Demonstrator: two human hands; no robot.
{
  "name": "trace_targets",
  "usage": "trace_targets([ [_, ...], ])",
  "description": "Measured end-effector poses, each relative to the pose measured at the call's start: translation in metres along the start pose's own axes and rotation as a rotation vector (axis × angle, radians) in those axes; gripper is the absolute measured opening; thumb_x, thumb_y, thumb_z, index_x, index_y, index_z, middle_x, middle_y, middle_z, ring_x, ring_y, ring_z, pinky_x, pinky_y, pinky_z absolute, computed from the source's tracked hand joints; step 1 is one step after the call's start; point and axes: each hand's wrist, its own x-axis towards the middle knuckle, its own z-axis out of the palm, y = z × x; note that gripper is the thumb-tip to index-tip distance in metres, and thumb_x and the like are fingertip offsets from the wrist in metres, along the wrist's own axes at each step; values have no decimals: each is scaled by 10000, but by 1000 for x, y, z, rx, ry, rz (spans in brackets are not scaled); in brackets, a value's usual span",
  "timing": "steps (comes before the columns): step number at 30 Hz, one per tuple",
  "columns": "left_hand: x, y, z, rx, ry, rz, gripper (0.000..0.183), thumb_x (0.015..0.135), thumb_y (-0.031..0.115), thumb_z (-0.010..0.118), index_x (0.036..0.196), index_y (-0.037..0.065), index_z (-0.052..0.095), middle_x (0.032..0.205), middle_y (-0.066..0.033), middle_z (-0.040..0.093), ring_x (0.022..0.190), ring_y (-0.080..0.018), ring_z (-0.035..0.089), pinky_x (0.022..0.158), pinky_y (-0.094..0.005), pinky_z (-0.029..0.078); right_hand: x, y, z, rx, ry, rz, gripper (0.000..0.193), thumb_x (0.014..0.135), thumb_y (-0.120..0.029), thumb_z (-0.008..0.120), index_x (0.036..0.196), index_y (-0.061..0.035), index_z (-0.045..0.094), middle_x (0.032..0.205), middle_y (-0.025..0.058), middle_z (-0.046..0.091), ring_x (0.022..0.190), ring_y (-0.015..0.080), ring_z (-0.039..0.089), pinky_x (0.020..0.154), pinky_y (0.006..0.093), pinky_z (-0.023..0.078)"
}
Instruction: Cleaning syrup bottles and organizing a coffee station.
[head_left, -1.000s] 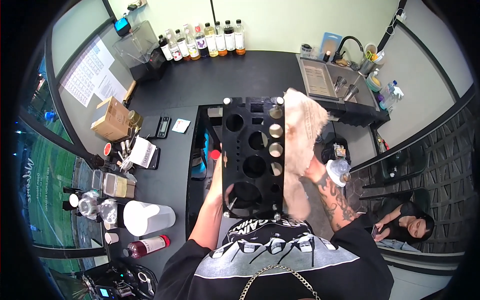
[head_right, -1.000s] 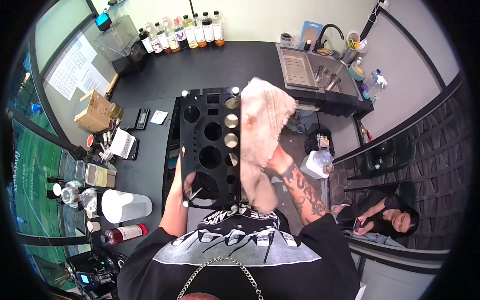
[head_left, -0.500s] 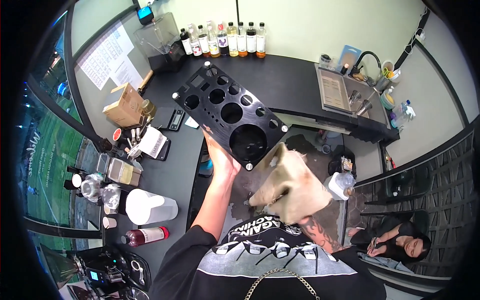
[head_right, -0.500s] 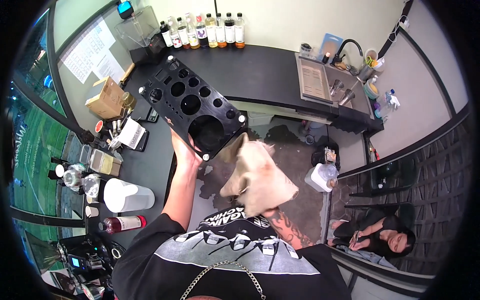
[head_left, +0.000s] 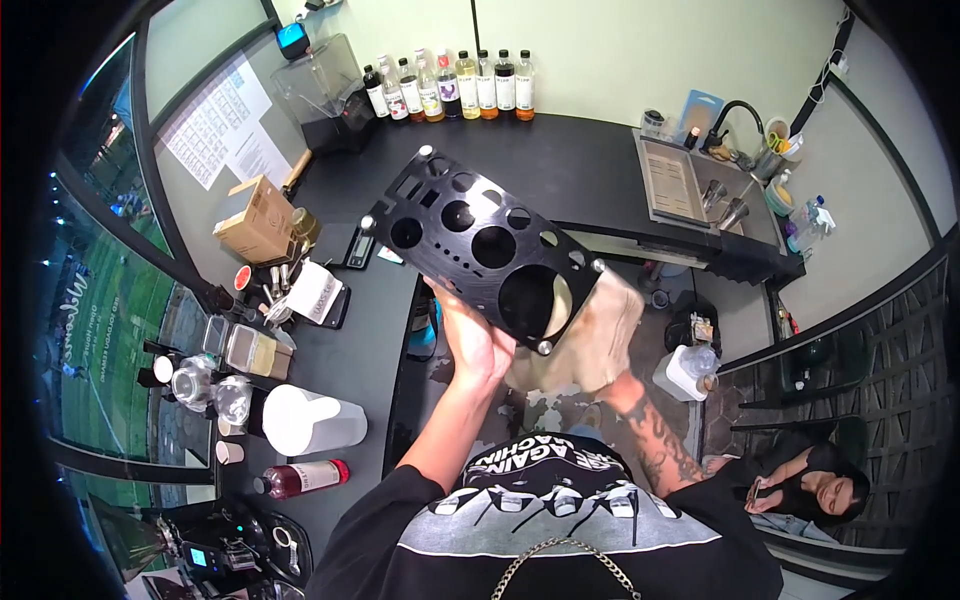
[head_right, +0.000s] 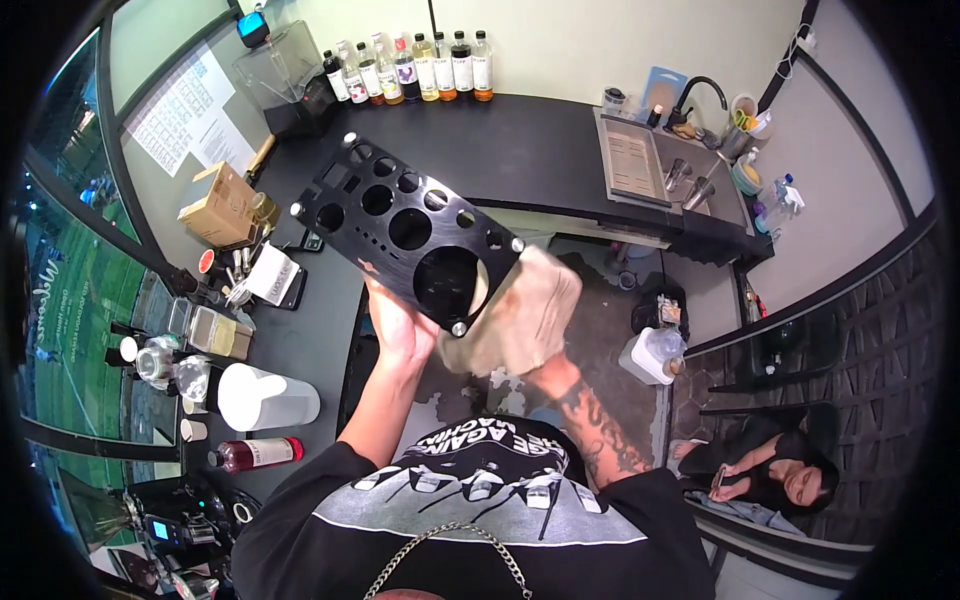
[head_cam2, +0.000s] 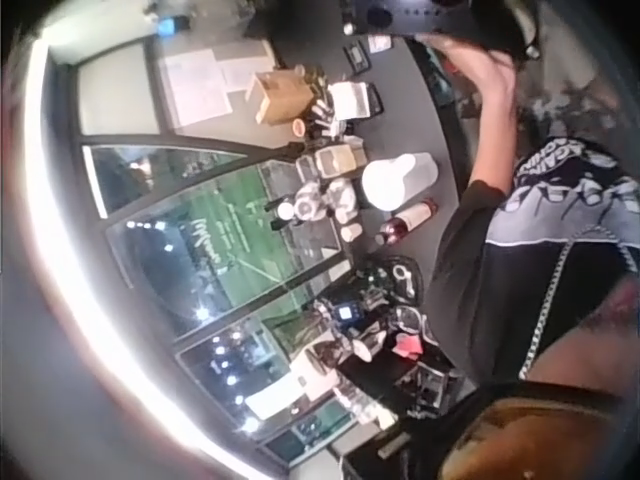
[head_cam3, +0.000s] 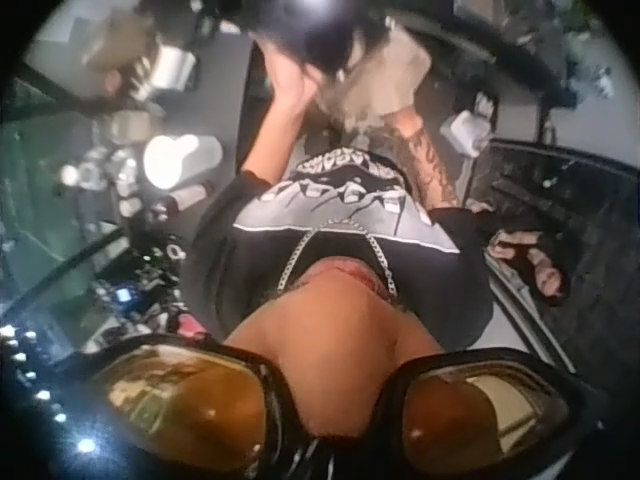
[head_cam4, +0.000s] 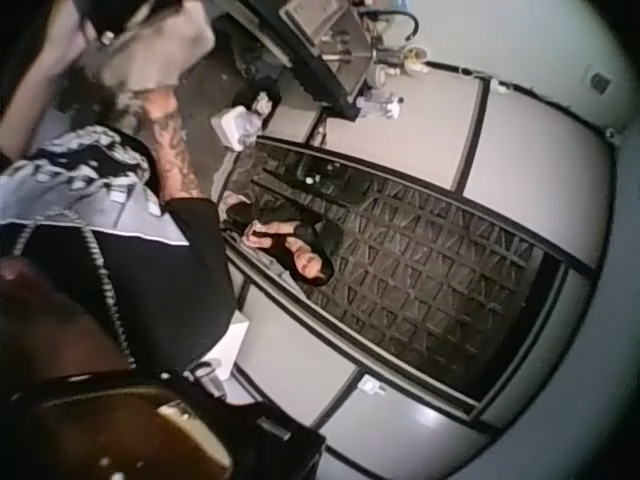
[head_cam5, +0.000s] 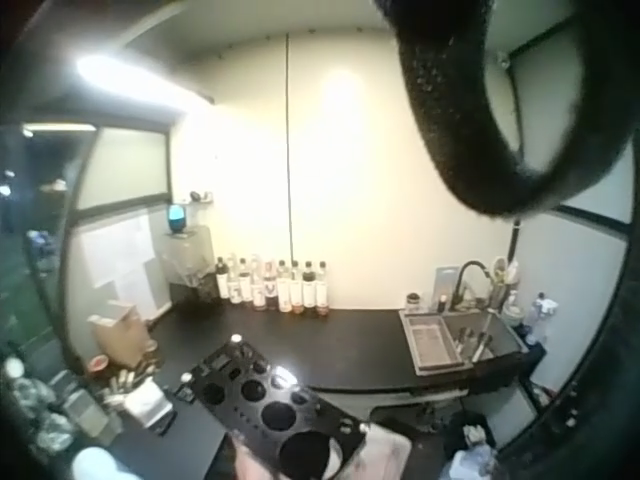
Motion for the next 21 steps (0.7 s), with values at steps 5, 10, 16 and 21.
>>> trace_targets([
  [5, 2, 4, 10, 25, 63, 153, 710, 1080, 605, 270, 1556, 85, 346, 1517, -85, 481, 1356, -248, 498, 1158, -396, 410, -26, -5, 34, 475, 136, 66, 924, 735, -427, 805, 1429, 62, 439, 1372, 203, 515, 1309, 343, 471, 1103, 453, 357],
  [10, -24, -13, 35, -90, 83, 174, 773, 1038, 685, 294, 1577, 132, 331, 1539, -60, 463, 1372, -235, 474, 1166, -393, 390, -22, 14, 68, 952, 359, -155, 834, 796, -394, 784, 1412, 66, 461, 1412, 175, 521, 1368, 299, 453, 1167, 424, 331],
  [16, -9, 48, 36, -297, -431, -302, 1182, 794, 969, 244, 1586, 97, 338, 1492, -140, 532, 1333, -336, 552, 1119, -575, 448, -29, 153, 43, 501, 672, 114, 452, 997, -122, 600, 1403, 5, 445, 1221, 105, 601, 1125, 223, 578, 1015, 298, 455],
  [21, -27, 39, 59, -249, -421, -284, 864, 985, 758, 374, 1474, 60, 518, 1344, -105, 653, 1152, -223, 657, 1010, -399, 539, 8, 94, -9, 260, 799, 233, 509, 1063, -227, 501, 1482, 36, 381, 1376, 129, 560, 1190, 215, 548, 1049, 280, 419],
])
